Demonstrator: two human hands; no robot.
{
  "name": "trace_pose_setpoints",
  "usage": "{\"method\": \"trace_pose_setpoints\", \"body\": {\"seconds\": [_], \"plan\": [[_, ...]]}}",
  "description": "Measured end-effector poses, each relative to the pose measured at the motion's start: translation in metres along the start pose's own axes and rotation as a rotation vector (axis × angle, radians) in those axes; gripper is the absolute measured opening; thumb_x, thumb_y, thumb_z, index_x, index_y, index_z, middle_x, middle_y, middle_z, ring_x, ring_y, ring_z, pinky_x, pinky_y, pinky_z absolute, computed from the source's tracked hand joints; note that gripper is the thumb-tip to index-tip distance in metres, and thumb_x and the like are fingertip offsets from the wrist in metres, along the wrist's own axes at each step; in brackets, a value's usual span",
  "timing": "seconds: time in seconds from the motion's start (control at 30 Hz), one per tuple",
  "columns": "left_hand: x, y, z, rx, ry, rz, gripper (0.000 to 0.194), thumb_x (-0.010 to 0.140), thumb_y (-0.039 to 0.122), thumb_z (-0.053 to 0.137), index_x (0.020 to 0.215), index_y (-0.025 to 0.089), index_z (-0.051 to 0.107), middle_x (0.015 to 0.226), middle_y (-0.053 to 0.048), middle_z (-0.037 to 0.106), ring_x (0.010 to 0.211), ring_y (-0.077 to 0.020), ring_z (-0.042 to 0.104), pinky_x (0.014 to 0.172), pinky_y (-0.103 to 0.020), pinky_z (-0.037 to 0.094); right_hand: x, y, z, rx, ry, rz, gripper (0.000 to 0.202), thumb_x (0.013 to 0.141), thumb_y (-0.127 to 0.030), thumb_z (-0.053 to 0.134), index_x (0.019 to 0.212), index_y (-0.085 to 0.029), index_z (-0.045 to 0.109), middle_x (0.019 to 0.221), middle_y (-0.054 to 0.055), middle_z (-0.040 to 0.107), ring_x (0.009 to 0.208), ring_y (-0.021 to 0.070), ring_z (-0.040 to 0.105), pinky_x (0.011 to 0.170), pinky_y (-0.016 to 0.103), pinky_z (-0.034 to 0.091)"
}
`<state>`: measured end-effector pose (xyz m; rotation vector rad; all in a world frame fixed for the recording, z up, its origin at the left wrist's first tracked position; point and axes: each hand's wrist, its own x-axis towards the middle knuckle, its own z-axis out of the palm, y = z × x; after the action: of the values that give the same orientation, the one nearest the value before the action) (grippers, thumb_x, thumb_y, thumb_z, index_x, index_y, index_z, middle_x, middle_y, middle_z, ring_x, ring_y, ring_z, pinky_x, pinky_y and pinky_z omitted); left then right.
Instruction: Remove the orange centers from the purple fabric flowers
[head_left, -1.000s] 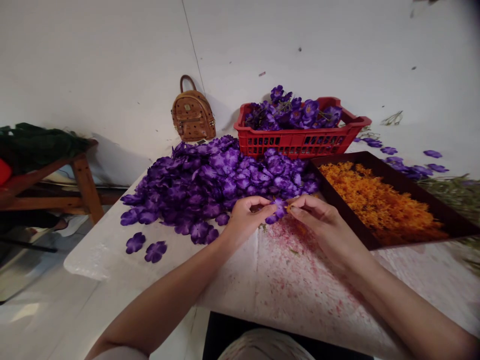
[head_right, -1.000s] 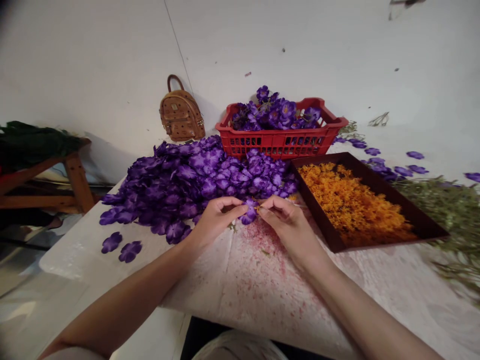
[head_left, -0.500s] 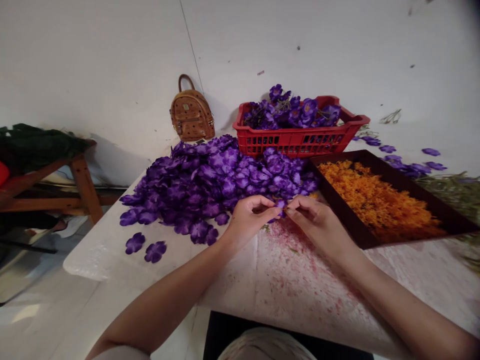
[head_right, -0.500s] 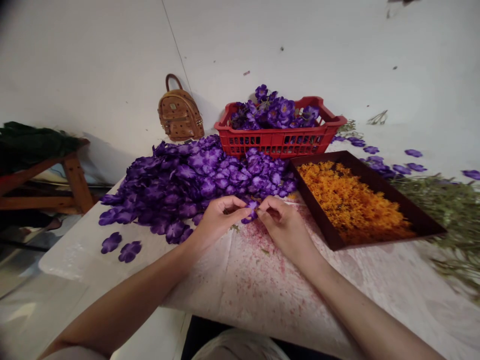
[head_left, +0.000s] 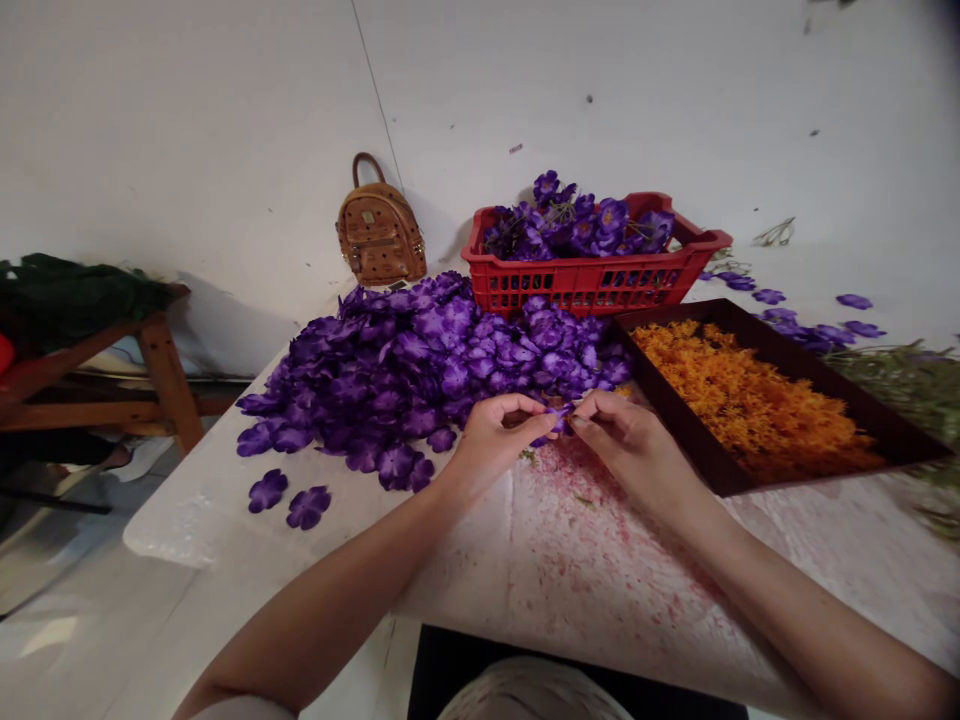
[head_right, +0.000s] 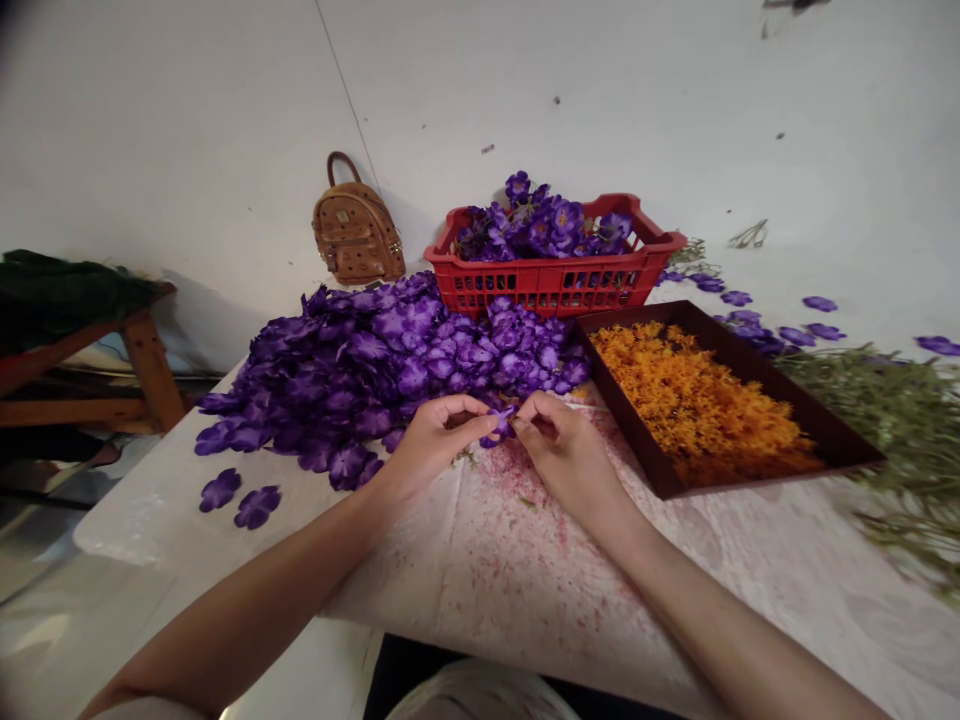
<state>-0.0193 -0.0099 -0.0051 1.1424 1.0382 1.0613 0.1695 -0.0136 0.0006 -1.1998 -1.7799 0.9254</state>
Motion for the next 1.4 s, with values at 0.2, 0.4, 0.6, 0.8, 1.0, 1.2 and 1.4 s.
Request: {"method": "trace_pose_setpoints", "body": {"seconds": [0.2, 0.4, 0.6, 0.8, 1.0, 1.2, 1.4], "plan": [[-0.002, 0.000, 0.000, 0.079, -0.023, 0.057, 0.017, 0.082, 0.031, 0.080, 0.081, 0.015, 0.074, 0.078, -0.004, 0.076, 0.072, -0.0142, 0.067, 0.071, -0.026, 0.050, 0.000, -0.002, 0.001, 0.045, -0.029, 0.006, 0.021, 0.092, -0.037, 0.058, 0.076, -0.024, 0.062, 0.078, 0.002, 0.062, 0.078, 0.0219, 0.056, 0.076, 0.038, 0.040], [-0.005, 0.005, 0.001, 0.194, 0.018, 0.187, 0.020, 0.095, 0.031, 0.067, 0.097, 0.017, 0.081, 0.087, -0.007, 0.080, 0.081, -0.0172, 0.072, 0.076, -0.028, 0.054, -0.002, -0.010, -0.003, 0.477, -0.035, 0.247, 0.028, 0.080, -0.044, 0.077, 0.073, -0.024, 0.060, 0.075, -0.002, 0.056, 0.075, 0.0178, 0.051, 0.074, 0.034, 0.040], [-0.008, 0.003, 0.004, 0.403, 0.075, 0.334, 0.009, 0.088, 0.026, 0.075, 0.090, 0.020, 0.082, 0.089, -0.005, 0.081, 0.075, -0.0163, 0.068, 0.068, -0.028, 0.051, -0.002, -0.018, 0.000, 0.733, -0.063, 0.424, 0.041, 0.062, -0.047, 0.094, 0.069, -0.022, 0.061, 0.075, -0.003, 0.054, 0.078, 0.0159, 0.052, 0.078, 0.031, 0.044], [-0.008, 0.002, 0.003, 0.378, 0.049, 0.330, 0.010, 0.088, 0.026, 0.072, 0.084, 0.019, 0.078, 0.082, -0.003, 0.077, 0.072, -0.0151, 0.065, 0.068, -0.027, 0.049, -0.003, -0.011, 0.000, 0.628, -0.056, 0.388, 0.039, 0.071, -0.053, 0.087, 0.073, -0.022, 0.064, 0.080, -0.001, 0.058, 0.082, 0.0175, 0.053, 0.083, 0.034, 0.044], [-0.008, 0.010, 0.002, 0.218, -0.045, 0.169, 0.026, 0.089, 0.038, 0.070, 0.074, 0.016, 0.071, 0.072, -0.002, 0.068, 0.067, -0.0132, 0.057, 0.067, -0.026, 0.043, -0.004, -0.010, 0.000, 0.533, -0.014, 0.219, 0.027, 0.086, -0.048, 0.078, 0.086, -0.023, 0.067, 0.085, 0.001, 0.062, 0.081, 0.0183, 0.055, 0.079, 0.034, 0.045], [-0.006, 0.008, 0.002, 0.031, -0.034, 0.010, 0.034, 0.081, 0.050, 0.077, 0.079, 0.016, 0.074, 0.072, -0.002, 0.065, 0.065, -0.0124, 0.053, 0.063, -0.026, 0.039, -0.003, -0.008, 0.001, 0.395, -0.041, 0.056, 0.019, 0.095, -0.043, 0.069, 0.093, -0.025, 0.064, 0.090, 0.002, 0.067, 0.089, 0.0208, 0.063, 0.085, 0.036, 0.050], [-0.007, 0.003, 0.003, -0.032, -0.052, -0.014, 0.037, 0.077, 0.052, 0.080, 0.076, 0.016, 0.073, 0.069, -0.001, 0.062, 0.063, -0.0113, 0.051, 0.062, -0.026, 0.037, -0.003, -0.006, 0.005, 0.163, -0.043, 0.022, 0.018, 0.086, -0.034, 0.073, 0.094, -0.025, 0.060, 0.086, 0.000, 0.065, 0.080, 0.0199, 0.061, 0.076, 0.034, 0.049]]}}
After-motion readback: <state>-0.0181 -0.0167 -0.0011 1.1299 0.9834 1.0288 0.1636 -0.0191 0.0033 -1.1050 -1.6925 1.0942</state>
